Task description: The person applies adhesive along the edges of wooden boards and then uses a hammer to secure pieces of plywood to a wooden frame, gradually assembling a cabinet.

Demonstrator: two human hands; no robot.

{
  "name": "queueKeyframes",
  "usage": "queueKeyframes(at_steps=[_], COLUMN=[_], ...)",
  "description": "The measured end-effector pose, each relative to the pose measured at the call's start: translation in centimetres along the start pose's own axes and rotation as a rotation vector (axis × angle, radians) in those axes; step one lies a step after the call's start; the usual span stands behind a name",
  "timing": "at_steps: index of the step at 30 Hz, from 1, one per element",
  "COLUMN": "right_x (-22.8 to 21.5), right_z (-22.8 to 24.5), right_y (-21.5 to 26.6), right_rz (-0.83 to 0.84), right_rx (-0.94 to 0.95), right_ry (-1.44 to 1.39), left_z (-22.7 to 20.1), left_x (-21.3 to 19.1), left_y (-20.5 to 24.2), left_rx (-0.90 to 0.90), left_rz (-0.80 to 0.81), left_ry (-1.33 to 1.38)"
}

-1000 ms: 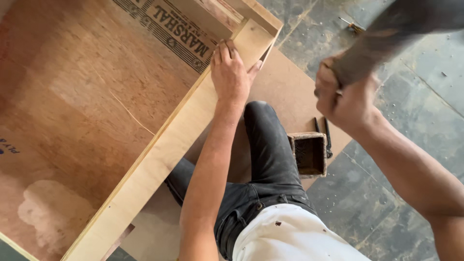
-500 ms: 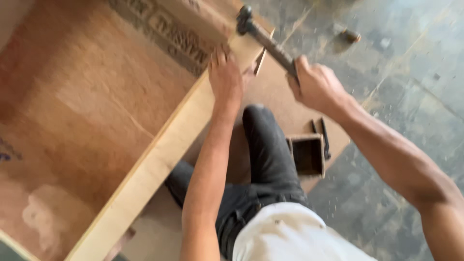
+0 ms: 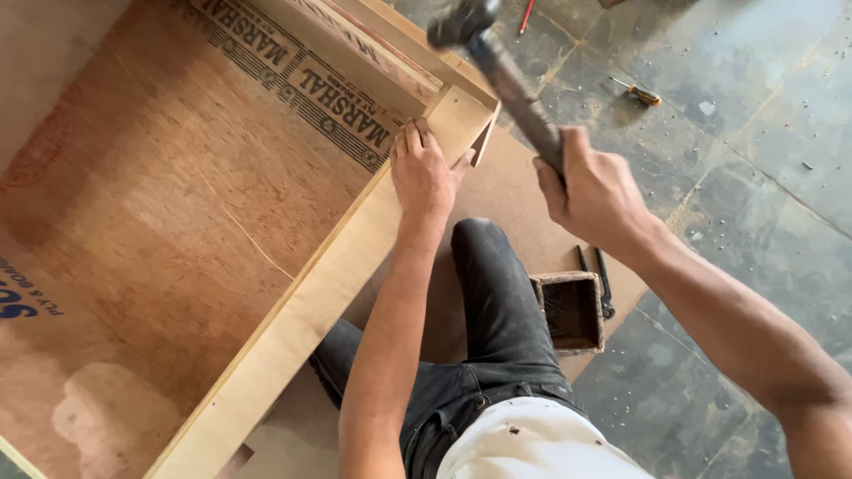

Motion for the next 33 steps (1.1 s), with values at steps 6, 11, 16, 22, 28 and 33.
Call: queueKeyframes(at_steps=[6, 11, 16, 22, 28, 33], right_x=[4.5, 6.2, 3.6, -0.3, 0.0, 0.9], right_z=[-4.3, -5.2, -4.3, -3.6, -5.4, -5.7], right_y=[1.6, 1.2, 2.8, 5.4, 9.0, 10.3], right_rz=[0.279, 0.301, 0.06, -0.29, -0.289, -0.226], right_rx=[0.236, 0.198, 0.204, 0.284, 0.634, 0.623], right_ry=[0.106, 0.194, -0.042, -0.347, -0.534, -0.513], left_z=[0.0, 0.3, 0.0, -2.6, -4.1, -3.8], left_x=[0.1, 0.8, 0.4, 2.4, 4.6, 4.3], left_y=[0.6, 0.1, 1.2, -1.2, -2.7, -1.9], left_rx=[0.045, 0.005, 0.017, -0.029, -0.069, -0.007], left_rz=[-0.032, 0.041, 0.008, -0.015, -0.064, -0.117], left_ry=[0.021, 0.016, -0.045, -0.115, -0.153, -0.104])
Point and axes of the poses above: each hand's wrist, its own y-axis away from the middle knuckle, its own x-axis out of the palm, z = x × y, the point moved 10 cm from there along -y, towards the middle knuckle, and after that the axes turned 12 degrees about -z, right-handed, at the moved point
